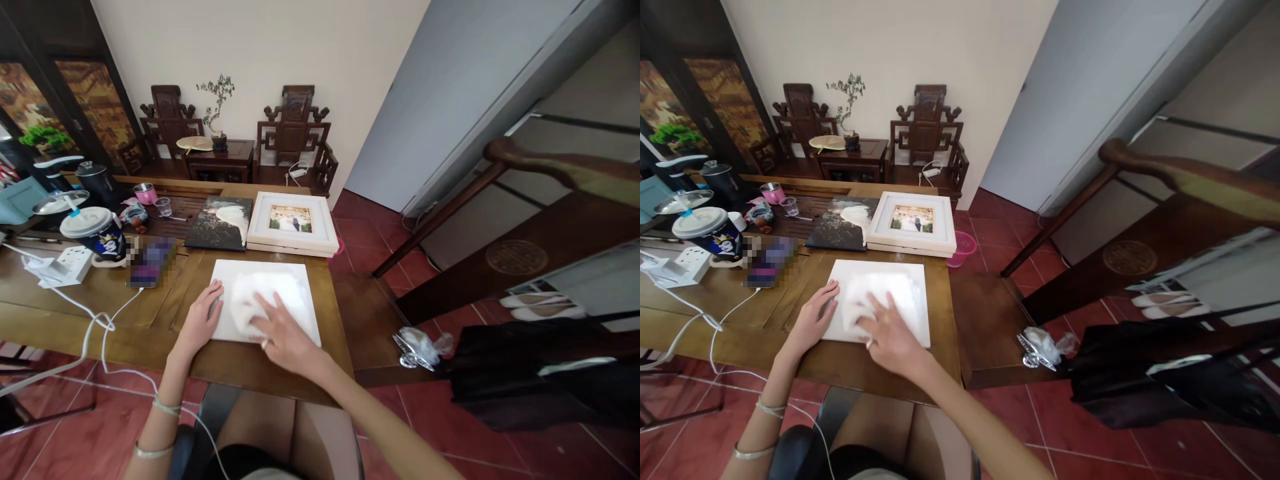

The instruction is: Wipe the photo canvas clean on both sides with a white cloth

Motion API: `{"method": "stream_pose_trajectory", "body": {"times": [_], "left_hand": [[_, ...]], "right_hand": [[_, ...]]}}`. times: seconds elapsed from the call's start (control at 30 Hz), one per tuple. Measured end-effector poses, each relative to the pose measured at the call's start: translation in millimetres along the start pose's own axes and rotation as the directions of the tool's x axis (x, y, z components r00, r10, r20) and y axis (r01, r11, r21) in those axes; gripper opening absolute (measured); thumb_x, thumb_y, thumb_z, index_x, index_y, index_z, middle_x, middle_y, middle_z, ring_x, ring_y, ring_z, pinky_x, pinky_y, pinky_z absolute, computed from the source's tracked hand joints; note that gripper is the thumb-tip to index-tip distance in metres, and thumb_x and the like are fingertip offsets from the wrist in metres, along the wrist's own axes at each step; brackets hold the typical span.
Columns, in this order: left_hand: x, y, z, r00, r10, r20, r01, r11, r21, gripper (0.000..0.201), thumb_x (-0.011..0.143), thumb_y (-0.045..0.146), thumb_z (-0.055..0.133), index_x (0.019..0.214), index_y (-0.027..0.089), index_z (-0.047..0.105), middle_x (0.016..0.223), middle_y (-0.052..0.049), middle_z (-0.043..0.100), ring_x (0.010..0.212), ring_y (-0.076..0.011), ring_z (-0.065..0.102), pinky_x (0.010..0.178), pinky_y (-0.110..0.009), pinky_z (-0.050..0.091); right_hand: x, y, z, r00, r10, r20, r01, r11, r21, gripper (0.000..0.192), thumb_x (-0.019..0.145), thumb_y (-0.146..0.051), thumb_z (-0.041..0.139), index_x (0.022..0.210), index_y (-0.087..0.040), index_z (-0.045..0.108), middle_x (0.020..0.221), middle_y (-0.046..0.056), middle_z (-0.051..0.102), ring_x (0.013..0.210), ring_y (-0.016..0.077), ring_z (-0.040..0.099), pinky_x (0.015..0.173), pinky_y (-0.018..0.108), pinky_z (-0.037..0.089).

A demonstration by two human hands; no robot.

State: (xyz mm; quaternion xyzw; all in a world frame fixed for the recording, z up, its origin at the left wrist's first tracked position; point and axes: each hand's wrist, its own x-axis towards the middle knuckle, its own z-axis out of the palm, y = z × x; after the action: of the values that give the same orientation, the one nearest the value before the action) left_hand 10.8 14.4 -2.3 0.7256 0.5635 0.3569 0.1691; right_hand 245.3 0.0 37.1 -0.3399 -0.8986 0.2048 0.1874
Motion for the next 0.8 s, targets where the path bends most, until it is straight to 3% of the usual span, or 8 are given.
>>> {"method": "stream_pose_trajectory", "body": {"times": [0.1, 0.2, 0.3, 0.4, 0.47, 0.63, 0.73, 0.8], "left_hand": [[0, 0, 0.5, 1.000, -0.003, 0.009, 0.003, 1.000, -0.007, 0.038, 0.094, 0.032, 0.043, 0.122, 0.015, 0.061, 0.139, -0.014, 0.054, 0.134, -0.0252, 0.046, 0.114, -0.045, 0.035], [0, 0, 0.5, 1.000, -0.003, 0.015, 0.003, 1.000, -0.011, 0.038, 0.094, 0.032, 0.042, 0.123, 0.015, 0.060, 0.140, -0.014, 0.053, 0.135, -0.0250, 0.044, 0.114, -0.045, 0.034], [0, 0, 0.1, 1.000, -0.009, 0.012, 0.010, 1.000, -0.025, 0.037, 0.094, 0.032, 0.044, 0.122, 0.016, 0.061, 0.140, -0.014, 0.053, 0.135, -0.0252, 0.044, 0.114, -0.045, 0.034], [0, 0, 0.0, 1.000, -0.021, 0.003, 0.021, 0.999, -0.045, 0.037, 0.093, 0.033, 0.045, 0.121, 0.015, 0.062, 0.139, -0.015, 0.054, 0.135, -0.0260, 0.045, 0.114, -0.045, 0.033], [0, 0, 0.2, 1.000, -0.023, 0.001, 0.023, 0.998, -0.052, 0.038, 0.093, 0.033, 0.045, 0.121, 0.013, 0.062, 0.139, -0.016, 0.054, 0.134, -0.0264, 0.045, 0.114, -0.045, 0.033], [-1, 4, -1.9, 0.999, -0.038, -0.011, 0.037, 0.996, -0.083, 0.042, 0.096, 0.038, 0.041, 0.124, 0.013, 0.060, 0.138, -0.016, 0.055, 0.133, -0.0263, 0.047, 0.114, -0.045, 0.033], [-4, 7, -5.7, 0.998, -0.054, -0.041, 0.048, 0.990, -0.135, 0.050, 0.099, 0.041, 0.031, 0.137, 0.013, 0.049, 0.143, -0.015, 0.051, 0.134, -0.0244, 0.046, 0.114, -0.043, 0.032], [-6, 7, -8.0, 0.995, -0.064, -0.073, 0.047, 0.976, -0.210, 0.054, 0.100, 0.043, 0.026, 0.144, 0.015, 0.040, 0.149, -0.013, 0.043, 0.138, -0.0233, 0.040, 0.116, -0.042, 0.029]], "right_hand": [[-29, -19, -5, 0.984, -0.138, 0.109, 0.131, 0.989, 0.070, 0.042, 0.074, -0.006, 0.049, 0.111, -0.019, 0.063, 0.147, 0.008, 0.046, 0.144, 0.0232, 0.023, 0.119, 0.055, 0.008], [-41, -18, -14, 0.967, -0.192, 0.167, 0.170, 0.976, 0.136, 0.040, 0.078, -0.008, 0.049, 0.114, -0.019, 0.063, 0.143, 0.009, 0.050, 0.142, 0.0222, 0.029, 0.120, 0.053, 0.007], [-33, -5, -22, 0.979, -0.112, 0.171, 0.088, 0.986, 0.139, 0.038, 0.088, -0.014, 0.048, 0.123, -0.023, 0.060, 0.140, 0.006, 0.054, 0.137, 0.0221, 0.039, 0.119, 0.049, 0.017], [-7, 14, -27, 0.988, 0.025, 0.154, -0.034, 0.998, 0.056, 0.036, 0.093, -0.025, 0.048, 0.127, -0.027, 0.059, 0.137, 0.001, 0.057, 0.137, 0.0256, 0.039, 0.115, 0.046, 0.030], [18, 28, -27, 0.990, 0.087, 0.115, -0.087, 0.996, 0.000, 0.036, 0.096, -0.029, 0.044, 0.128, -0.023, 0.059, 0.135, 0.004, 0.059, 0.137, 0.0282, 0.038, 0.113, 0.048, 0.033], [74, 37, -16, 0.990, 0.144, 0.006, -0.142, 0.985, -0.102, 0.039, 0.098, -0.021, 0.035, 0.130, -0.013, 0.055, 0.139, 0.015, 0.053, 0.136, 0.0323, 0.039, 0.114, 0.063, 0.013], [78, 15, 0, 0.996, 0.084, 0.029, -0.078, 0.985, -0.155, 0.039, 0.090, -0.013, 0.044, 0.127, -0.011, 0.057, 0.144, 0.019, 0.046, 0.143, 0.0383, 0.021, 0.109, 0.072, 0.004], [66, -6, 11, 0.996, -0.005, 0.090, 0.020, 0.987, -0.161, 0.037, 0.086, -0.013, 0.050, 0.122, -0.014, 0.061, 0.147, 0.016, 0.044, 0.144, 0.0376, 0.017, 0.110, 0.070, 0.002]]}}
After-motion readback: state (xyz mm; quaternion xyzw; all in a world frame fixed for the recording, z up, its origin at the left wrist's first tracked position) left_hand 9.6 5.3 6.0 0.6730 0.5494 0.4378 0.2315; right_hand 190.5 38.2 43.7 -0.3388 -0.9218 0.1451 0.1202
